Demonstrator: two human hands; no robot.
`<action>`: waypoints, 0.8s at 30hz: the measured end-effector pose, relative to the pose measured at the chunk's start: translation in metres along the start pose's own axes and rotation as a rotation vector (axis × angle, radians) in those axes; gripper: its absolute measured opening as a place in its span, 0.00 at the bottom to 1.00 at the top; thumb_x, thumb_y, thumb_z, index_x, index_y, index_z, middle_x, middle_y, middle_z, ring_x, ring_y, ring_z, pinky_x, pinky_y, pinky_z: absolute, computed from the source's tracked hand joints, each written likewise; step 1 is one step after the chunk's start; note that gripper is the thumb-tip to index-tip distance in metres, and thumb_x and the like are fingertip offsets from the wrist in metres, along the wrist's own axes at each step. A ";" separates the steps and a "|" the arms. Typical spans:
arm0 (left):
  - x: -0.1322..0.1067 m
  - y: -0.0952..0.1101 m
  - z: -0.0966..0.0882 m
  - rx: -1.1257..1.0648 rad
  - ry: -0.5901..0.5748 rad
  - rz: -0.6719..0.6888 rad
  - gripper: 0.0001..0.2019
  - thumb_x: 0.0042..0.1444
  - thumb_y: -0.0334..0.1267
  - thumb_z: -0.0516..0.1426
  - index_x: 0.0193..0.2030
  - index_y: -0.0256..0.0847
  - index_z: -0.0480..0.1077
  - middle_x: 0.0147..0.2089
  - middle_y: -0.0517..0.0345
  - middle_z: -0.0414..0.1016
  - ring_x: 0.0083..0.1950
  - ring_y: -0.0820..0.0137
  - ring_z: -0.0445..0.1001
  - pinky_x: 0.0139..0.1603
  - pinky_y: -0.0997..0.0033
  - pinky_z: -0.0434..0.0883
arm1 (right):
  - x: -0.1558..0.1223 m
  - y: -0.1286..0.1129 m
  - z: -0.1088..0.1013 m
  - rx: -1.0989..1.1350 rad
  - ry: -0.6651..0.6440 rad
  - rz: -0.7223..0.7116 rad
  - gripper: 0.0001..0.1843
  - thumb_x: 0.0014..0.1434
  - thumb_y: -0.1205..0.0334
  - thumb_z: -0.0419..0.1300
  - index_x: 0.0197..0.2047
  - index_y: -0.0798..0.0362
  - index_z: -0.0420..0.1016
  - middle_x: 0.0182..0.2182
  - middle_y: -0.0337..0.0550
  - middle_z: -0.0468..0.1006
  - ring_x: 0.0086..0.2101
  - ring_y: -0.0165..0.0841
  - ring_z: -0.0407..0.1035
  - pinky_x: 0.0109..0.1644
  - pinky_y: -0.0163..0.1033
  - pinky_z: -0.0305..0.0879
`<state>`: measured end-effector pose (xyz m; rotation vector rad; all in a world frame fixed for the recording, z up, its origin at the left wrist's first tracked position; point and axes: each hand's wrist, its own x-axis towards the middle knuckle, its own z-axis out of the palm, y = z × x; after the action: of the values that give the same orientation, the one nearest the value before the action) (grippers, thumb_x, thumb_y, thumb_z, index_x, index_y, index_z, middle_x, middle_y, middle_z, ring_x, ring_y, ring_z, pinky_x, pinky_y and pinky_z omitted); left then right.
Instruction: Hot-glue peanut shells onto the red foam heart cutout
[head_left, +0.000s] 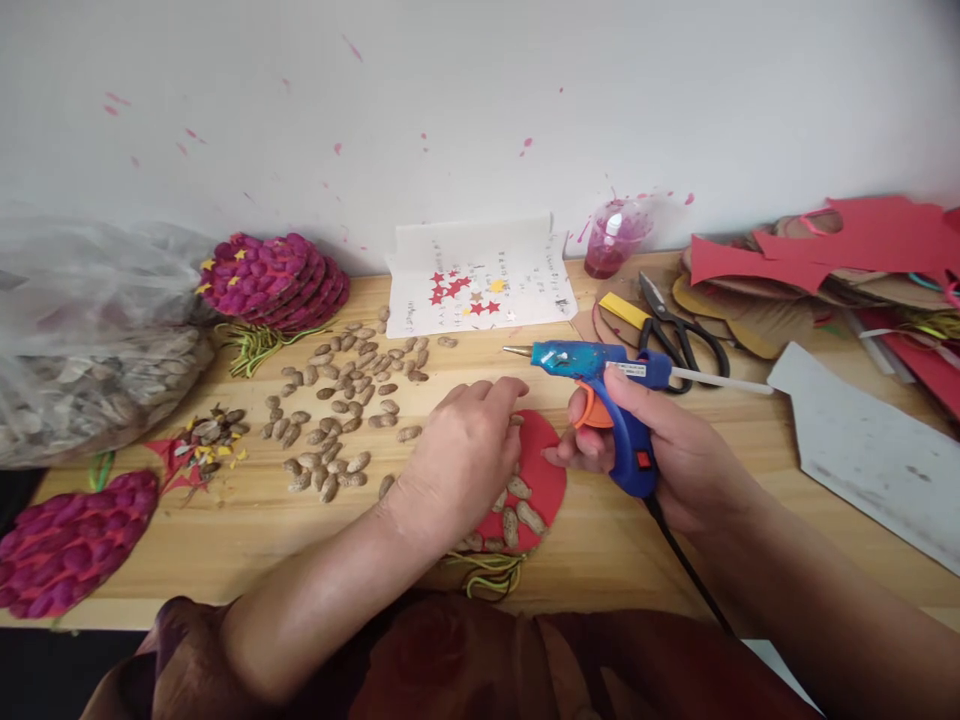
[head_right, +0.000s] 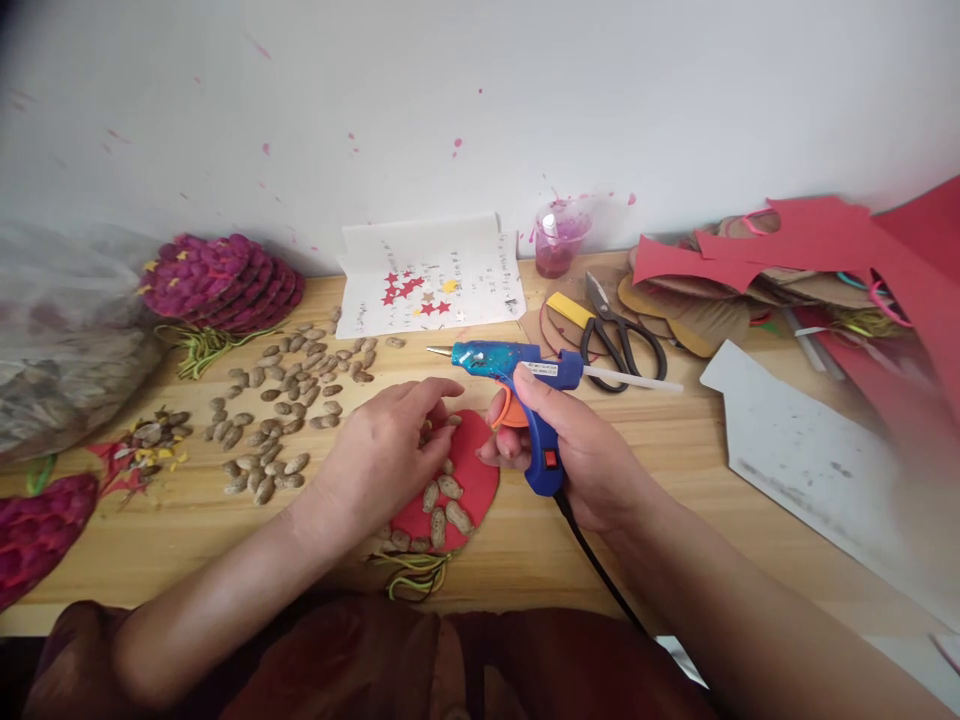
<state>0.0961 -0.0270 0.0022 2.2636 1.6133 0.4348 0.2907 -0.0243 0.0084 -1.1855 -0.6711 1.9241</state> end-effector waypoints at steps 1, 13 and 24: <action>0.000 0.000 -0.001 -0.013 -0.004 -0.004 0.16 0.58 0.26 0.58 0.53 0.39 0.72 0.42 0.54 0.80 0.41 0.63 0.77 0.47 0.60 0.75 | 0.000 0.000 0.000 -0.001 0.002 -0.001 0.22 0.57 0.39 0.66 0.28 0.51 0.81 0.18 0.38 0.72 0.25 0.33 0.71 0.40 0.41 0.75; 0.003 -0.017 -0.010 -0.285 -0.009 -0.094 0.05 0.59 0.28 0.59 0.38 0.40 0.76 0.41 0.57 0.77 0.39 0.70 0.78 0.43 0.69 0.76 | 0.002 0.000 0.001 -0.008 0.044 0.031 0.24 0.52 0.37 0.68 0.27 0.51 0.79 0.17 0.38 0.72 0.25 0.35 0.73 0.39 0.40 0.75; -0.003 -0.003 -0.003 -0.086 0.068 -0.008 0.04 0.59 0.27 0.60 0.37 0.39 0.74 0.43 0.55 0.73 0.37 0.71 0.76 0.40 0.70 0.77 | 0.000 0.000 0.000 0.003 0.007 0.006 0.21 0.61 0.41 0.63 0.29 0.50 0.79 0.18 0.38 0.71 0.24 0.33 0.67 0.43 0.44 0.75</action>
<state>0.0912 -0.0288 0.0034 2.2000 1.6038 0.5740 0.2906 -0.0244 0.0088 -1.1934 -0.6612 1.9247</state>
